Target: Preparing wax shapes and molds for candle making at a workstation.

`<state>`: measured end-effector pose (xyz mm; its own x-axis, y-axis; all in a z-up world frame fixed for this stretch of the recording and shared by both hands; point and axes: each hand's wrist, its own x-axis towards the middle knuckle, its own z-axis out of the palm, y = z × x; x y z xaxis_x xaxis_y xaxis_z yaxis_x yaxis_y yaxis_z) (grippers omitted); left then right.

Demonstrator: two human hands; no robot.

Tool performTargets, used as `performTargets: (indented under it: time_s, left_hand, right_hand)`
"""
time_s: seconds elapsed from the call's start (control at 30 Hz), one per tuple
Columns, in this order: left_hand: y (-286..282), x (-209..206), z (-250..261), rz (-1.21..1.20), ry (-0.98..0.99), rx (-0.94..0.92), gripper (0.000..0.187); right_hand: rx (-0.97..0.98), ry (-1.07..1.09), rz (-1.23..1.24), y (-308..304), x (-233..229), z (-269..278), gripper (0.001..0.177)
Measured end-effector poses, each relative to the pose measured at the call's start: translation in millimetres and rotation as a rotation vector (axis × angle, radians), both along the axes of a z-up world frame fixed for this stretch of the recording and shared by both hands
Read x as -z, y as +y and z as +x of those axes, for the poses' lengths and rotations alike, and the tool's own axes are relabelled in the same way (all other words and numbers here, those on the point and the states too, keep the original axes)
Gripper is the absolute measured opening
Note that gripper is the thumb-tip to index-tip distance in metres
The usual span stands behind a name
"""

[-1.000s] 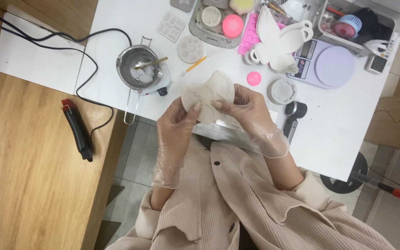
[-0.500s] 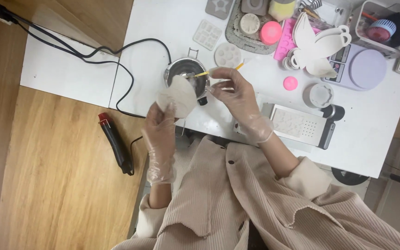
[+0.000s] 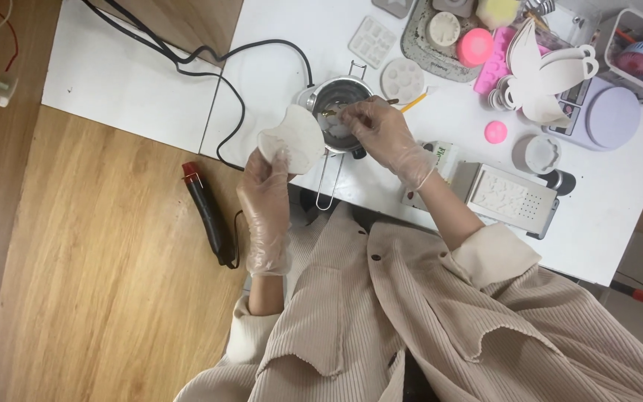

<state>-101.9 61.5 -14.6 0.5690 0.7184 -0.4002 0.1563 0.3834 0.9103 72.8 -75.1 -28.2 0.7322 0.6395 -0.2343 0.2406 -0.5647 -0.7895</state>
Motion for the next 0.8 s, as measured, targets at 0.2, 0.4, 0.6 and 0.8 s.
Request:
performTargets:
  time_s: [0.2, 0.4, 0.6, 0.8]
  left_hand:
    - [3.1, 9.0, 0.7, -0.015, -0.026, 0.038, 0.039]
    - [4.5, 12.2, 6.7, -0.041, -0.031, 0.074, 0.039]
    - [3.0, 8.6, 13.0, -0.031, 0.011, 0.089, 0.04]
    - [4.9, 6.7, 14.9, -0.049, 0.026, 0.071, 0.038]
  right_hand:
    - [-0.014, -0.12, 0.009, 0.9, 7.5, 0.7, 0.02]
    - [-0.066, -0.288, -0.16, -1.8, 1.1, 0.8, 0.013]
    - [0.015, -0.226, -0.086, -9.1, 17.1, 4.0, 0.013]
    - [0.178, 0.087, 0.094, -12.2, 19.9, 7.7, 0.013]
